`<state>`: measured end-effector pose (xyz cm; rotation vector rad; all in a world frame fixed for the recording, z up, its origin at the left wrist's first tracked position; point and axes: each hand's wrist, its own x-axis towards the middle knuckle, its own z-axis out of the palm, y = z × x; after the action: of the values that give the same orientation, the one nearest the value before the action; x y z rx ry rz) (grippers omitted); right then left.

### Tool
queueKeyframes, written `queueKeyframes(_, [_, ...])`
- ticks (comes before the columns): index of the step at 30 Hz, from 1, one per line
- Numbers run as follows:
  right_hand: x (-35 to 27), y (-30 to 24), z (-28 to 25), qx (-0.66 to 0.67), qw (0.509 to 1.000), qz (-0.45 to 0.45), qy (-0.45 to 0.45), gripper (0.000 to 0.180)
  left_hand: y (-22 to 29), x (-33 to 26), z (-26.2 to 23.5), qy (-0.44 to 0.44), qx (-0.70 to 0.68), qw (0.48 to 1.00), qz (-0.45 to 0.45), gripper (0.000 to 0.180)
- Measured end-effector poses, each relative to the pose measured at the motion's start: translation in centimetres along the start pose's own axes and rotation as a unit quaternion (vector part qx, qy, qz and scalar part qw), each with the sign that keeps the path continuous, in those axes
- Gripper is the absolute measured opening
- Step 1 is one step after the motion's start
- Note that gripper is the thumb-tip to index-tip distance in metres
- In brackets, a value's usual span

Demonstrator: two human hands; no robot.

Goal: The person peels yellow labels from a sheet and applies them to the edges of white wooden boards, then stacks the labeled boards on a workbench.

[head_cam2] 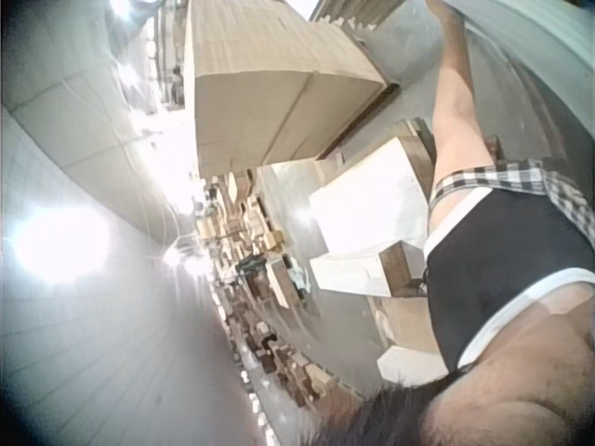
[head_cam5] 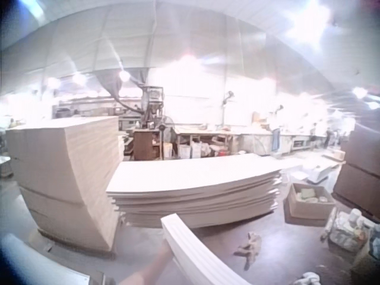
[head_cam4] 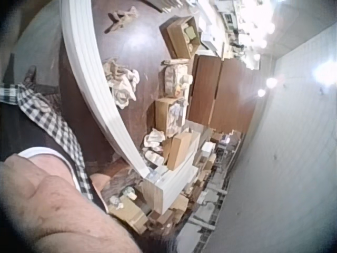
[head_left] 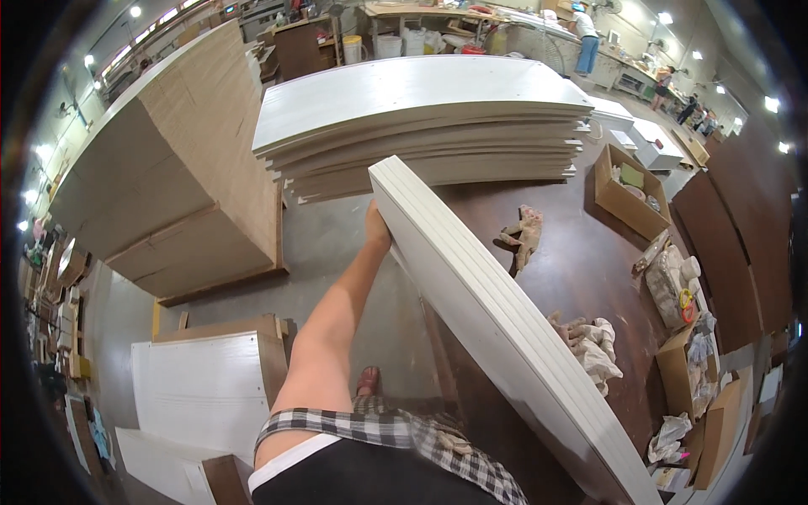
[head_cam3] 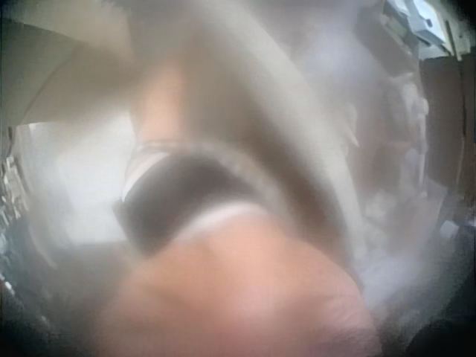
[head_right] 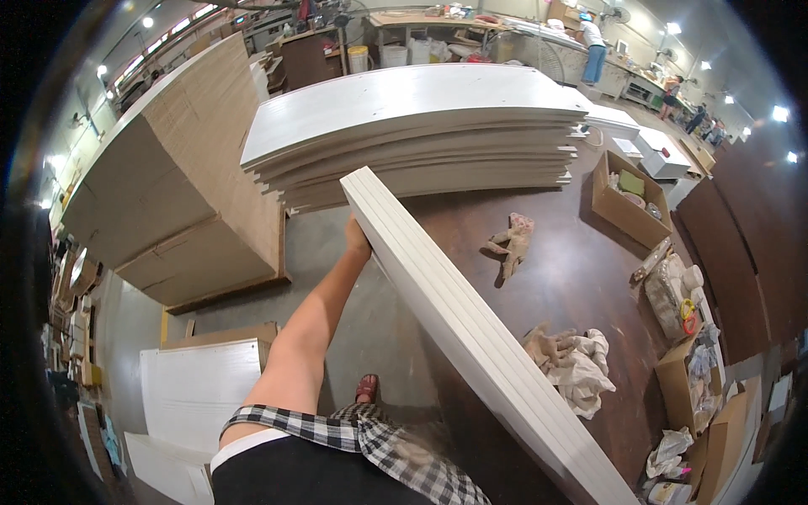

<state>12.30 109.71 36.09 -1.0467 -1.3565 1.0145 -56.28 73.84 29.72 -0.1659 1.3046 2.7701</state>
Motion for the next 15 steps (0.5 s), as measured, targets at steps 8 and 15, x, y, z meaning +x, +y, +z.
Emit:
queueKeyframes(8, [0.3,-4.0,5.8,0.008,0.997,-0.031,-0.073,0.051,9.1,-3.0,-10.5,0.102,0.019,0.991,0.081,0.036])
queueKeyframes(15, [-3.8,-8.5,16.0,0.044,0.977,-0.061,-0.200,0.050,20.6,-8.9,-29.2,0.240,0.018,0.953,0.184,0.035])
